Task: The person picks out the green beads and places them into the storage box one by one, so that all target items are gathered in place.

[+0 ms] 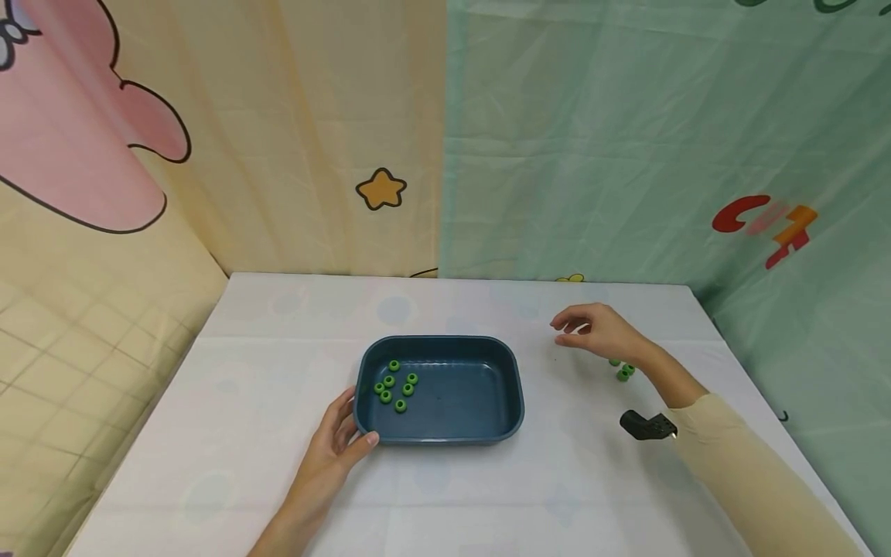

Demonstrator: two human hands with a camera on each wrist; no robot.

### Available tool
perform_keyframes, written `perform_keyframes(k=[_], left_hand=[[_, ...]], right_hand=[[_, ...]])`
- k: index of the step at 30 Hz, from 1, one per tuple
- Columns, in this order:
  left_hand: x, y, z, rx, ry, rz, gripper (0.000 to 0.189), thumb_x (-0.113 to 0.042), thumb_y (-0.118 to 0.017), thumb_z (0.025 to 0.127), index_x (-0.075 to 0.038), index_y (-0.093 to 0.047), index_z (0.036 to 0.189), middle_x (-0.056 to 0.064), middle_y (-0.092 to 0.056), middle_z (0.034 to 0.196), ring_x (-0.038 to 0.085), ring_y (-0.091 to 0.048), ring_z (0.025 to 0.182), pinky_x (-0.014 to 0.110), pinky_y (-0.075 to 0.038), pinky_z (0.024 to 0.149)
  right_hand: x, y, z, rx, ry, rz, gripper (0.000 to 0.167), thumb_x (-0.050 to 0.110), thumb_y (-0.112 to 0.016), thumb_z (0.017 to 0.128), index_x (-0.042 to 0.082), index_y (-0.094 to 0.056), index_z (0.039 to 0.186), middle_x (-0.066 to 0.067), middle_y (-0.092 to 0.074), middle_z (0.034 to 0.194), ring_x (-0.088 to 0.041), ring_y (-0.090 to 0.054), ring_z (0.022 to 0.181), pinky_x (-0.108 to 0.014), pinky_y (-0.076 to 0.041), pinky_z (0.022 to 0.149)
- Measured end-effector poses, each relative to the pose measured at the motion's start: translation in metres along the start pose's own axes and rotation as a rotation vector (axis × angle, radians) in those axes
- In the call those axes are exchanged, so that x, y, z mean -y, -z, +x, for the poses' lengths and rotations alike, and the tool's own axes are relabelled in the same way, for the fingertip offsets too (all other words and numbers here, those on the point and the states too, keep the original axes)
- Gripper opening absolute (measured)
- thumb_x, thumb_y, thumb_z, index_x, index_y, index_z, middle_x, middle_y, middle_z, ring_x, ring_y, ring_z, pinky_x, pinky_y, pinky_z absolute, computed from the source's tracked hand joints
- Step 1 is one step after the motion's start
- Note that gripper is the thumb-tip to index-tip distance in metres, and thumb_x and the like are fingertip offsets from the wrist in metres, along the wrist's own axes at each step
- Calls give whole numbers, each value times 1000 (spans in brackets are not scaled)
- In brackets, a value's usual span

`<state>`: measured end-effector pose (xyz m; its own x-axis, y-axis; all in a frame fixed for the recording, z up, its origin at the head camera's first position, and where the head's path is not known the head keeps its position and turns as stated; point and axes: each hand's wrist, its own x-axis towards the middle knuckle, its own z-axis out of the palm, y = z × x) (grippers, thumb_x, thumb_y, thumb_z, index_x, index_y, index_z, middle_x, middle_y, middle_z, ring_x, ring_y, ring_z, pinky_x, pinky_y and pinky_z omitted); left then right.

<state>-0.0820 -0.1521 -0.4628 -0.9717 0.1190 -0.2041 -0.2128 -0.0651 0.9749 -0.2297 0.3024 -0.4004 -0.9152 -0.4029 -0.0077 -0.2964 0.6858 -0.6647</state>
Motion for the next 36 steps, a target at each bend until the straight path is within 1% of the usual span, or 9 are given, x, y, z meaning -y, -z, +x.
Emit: perform_keyframes(k=[9,16,18,22,25,28,30,33,36], left_hand=[[-1,0,0,0,-5,-8,81,1,-71,96,-20,-28,161,12,-30,160,29,-39,143,21,-49,98],[-1,0,-1,-2,-4,-12,81,1,-71,96,-19,-27,161,12,-30,160,29,-38,143,21,-49,98],[-2,0,-1,-7,-4,-11,81,1,-71,95,-19,-28,161,12,-30,160,29,-38,143,21,-49,97],[-1,-1,-2,-12,-15,-2,82,0,-72,95,-17,-27,162,14,-30,160,31,-38,143,21,-49,97],[-1,-1,-1,-11,-12,-4,82,0,-71,96,-18,-27,162,13,-30,160,31,-38,143,21,-49,97],[-1,-1,-2,-12,-7,-12,81,1,-71,96,-19,-28,161,12,-31,160,30,-39,143,21,-49,97],[-1,-1,-2,-9,-5,-17,81,1,-71,96,-19,-28,161,12,-30,160,29,-39,143,21,-49,97],[-1,-2,-2,-5,-14,-18,81,1,-71,96,-18,-28,161,13,-30,160,30,-38,143,21,-49,98],[-1,-2,-2,0,-20,-19,81,1,-71,96,-18,-27,161,14,-30,161,31,-38,143,22,-49,98]], right_hand=[[-15,9,-15,-15,-51,-4,30,15,-77,95,-1,-72,119,-16,-70,118,-25,-63,104,-46,-54,94],[-29,18,-27,-31,-118,-2,36,21,-77,96,-1,-70,124,-17,-69,121,-28,-63,107,-38,-55,91],[-33,21,-31,-40,-139,-7,37,23,-76,97,-1,-70,125,-17,-68,122,-29,-63,108,-38,-55,89],[-39,26,-41,-63,-175,-29,39,25,-75,98,-1,-69,126,-18,-67,124,-35,-62,112,-48,-54,93],[-45,30,-48,-70,-202,-45,40,26,-74,98,-2,-68,127,-20,-65,126,-39,-57,118,-58,-50,99],[-55,33,-54,-74,-247,-47,41,28,-74,98,-1,-68,127,-22,-62,132,-42,-52,124,-62,-44,103],[-62,35,-59,-76,-274,-48,42,30,-73,98,-1,-68,127,-24,-59,135,-44,-49,126,-63,-43,103],[-71,36,-68,-79,-313,-40,44,32,-72,99,0,-67,129,-29,-54,139,-47,-50,124,-58,-51,95],[-80,35,-75,-76,-343,-20,43,31,-71,99,1,-67,129,-34,-50,140,-45,-56,114,-44,-58,81]])
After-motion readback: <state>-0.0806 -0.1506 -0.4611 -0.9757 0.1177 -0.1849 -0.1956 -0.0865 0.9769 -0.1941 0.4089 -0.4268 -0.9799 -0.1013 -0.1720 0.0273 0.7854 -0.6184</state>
